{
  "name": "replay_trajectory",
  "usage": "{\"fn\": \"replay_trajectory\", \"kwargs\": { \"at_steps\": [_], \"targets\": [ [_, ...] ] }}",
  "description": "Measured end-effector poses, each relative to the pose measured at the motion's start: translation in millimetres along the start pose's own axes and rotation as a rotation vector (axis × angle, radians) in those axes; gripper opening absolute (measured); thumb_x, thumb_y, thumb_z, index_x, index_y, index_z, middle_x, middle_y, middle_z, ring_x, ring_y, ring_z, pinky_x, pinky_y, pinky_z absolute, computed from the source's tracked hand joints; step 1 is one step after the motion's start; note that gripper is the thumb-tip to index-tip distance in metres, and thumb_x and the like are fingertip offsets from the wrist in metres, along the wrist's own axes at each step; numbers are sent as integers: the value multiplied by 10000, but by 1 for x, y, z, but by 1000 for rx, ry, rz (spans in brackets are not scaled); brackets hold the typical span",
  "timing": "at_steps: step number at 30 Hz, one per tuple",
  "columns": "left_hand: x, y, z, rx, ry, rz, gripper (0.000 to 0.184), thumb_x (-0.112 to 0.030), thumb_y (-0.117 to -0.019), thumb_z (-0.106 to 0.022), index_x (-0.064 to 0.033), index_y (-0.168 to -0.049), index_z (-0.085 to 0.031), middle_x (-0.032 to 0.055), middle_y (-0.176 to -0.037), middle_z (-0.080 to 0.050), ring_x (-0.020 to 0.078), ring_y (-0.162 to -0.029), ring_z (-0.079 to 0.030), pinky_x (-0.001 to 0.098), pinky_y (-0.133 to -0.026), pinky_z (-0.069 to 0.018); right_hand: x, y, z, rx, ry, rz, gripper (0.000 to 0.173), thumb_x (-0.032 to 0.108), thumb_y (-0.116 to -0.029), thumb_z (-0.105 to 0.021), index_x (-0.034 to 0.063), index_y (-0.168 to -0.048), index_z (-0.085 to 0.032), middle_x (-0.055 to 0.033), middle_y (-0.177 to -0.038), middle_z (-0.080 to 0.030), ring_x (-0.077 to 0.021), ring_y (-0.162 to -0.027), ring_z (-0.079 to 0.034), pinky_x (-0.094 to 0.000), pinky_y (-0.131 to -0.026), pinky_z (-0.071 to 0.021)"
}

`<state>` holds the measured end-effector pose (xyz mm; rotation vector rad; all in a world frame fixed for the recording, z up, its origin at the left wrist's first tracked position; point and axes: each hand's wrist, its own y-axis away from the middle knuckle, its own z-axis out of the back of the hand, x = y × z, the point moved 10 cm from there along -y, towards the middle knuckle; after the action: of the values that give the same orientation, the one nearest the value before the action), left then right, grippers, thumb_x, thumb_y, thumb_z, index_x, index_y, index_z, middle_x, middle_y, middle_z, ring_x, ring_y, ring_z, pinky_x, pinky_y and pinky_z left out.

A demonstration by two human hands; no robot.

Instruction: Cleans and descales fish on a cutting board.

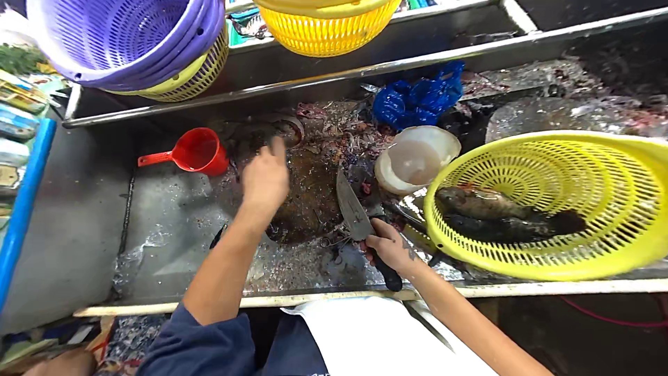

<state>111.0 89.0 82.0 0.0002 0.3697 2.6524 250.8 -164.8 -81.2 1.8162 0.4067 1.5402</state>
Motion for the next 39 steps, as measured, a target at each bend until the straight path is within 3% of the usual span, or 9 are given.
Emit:
{"fn": "replay_trajectory", "kwargs": {
  "at_steps": [2, 6, 9, 13, 15, 17, 22, 29, 39],
  "targets": [
    [-25, 2, -38, 65, -104, -116, 732, -249, -919, -753, -178, -1562, -411, 227, -1422, -543, 486, -1149, -614, 655, -802, -558, 3, 0, -2, 2, 3, 15, 313, 57, -908, -515, 70, -1219, -551, -93, -791, -675, -187, -526, -628, -333, -460, -551],
    [-22, 6, -124, 182, 83, -214, 810, -583, -925, -679, -242, -1594, -377, 182, -1604, -384, 459, -1466, -338, 681, -1125, -336, 26, 10, 2, 27, 160, 161, 229, 196, -1005, -479, 75, -1187, -548, -48, -748, -639, -150, -517, -610, -313, -472, -548],
    [-10, 9, -141, 90, 239, -211, 842, -647, -906, -652, -218, -1583, -393, 162, -1619, -356, 424, -1498, -295, 690, -1160, -265, 45, 21, 17, 2, 582, 236, 317, 326, -1085, -468, 110, -1313, -514, -63, -802, -662, -184, -609, -673, -386, -587, -605],
    [-11, 2, -137, 36, 238, -134, 891, -797, -813, -627, -234, -1493, -505, 141, -1519, -450, 399, -1455, -341, 709, -1177, -162, 80, 26, 26, -50, 1152, 63, 334, 241, -1076, -473, 164, -1401, -474, -174, -1022, -701, -377, -952, -711, -582, -836, -564],
    [-19, -1, -133, 57, 252, -121, 843, -755, -811, -676, -194, -1428, -557, 120, -1460, -517, 382, -1441, -374, 735, -1172, -152, 89, 22, 25, -57, 1264, -16, 355, 243, -1068, -471, 170, -1415, -460, -198, -1100, -690, -407, -1042, -694, -602, -870, -553],
    [-24, -3, -128, 91, 300, -99, 771, -627, -812, -778, -156, -1386, -568, 94, -1408, -574, 348, -1393, -440, 719, -1137, -238, 93, 18, 24, -52, 1290, -43, 359, 245, -1061, -476, 157, -1409, -457, -199, -1138, -678, -398, -1068, -687, -598, -880, -552],
    [-12, 8, -111, -73, 396, -34, 689, -501, -802, -842, -180, -1359, -592, 81, -1212, -710, 302, -1201, -624, 649, -1100, -345, 117, 35, 30, -172, 1383, 45, 351, 298, -1051, -473, 168, -1374, -513, -188, -1054, -702, -406, -982, -708, -612, -810, -563],
    [-37, 34, -107, -321, 180, -134, 408, -412, -881, -776, -188, -1214, -700, 29, -1154, -707, 257, -1152, -638, 638, -1096, -338, 167, 66, 14, -307, 1788, 85, 218, 254, -1066, -471, 214, -1238, -598, -134, -904, -708, -375, -849, -722, -538, -663, -567],
    [-51, 39, -111, -304, 96, -187, 321, -301, -916, -755, -146, -1188, -681, 69, -1093, -688, 298, -1117, -632, 631, -1022, -392, 190, 86, -2, -316, 2046, 87, 188, 186, -1031, -536, 177, -1185, -644, -125, -903, -687, -338, -808, -709, -471, -626, -548]
  ]
}}
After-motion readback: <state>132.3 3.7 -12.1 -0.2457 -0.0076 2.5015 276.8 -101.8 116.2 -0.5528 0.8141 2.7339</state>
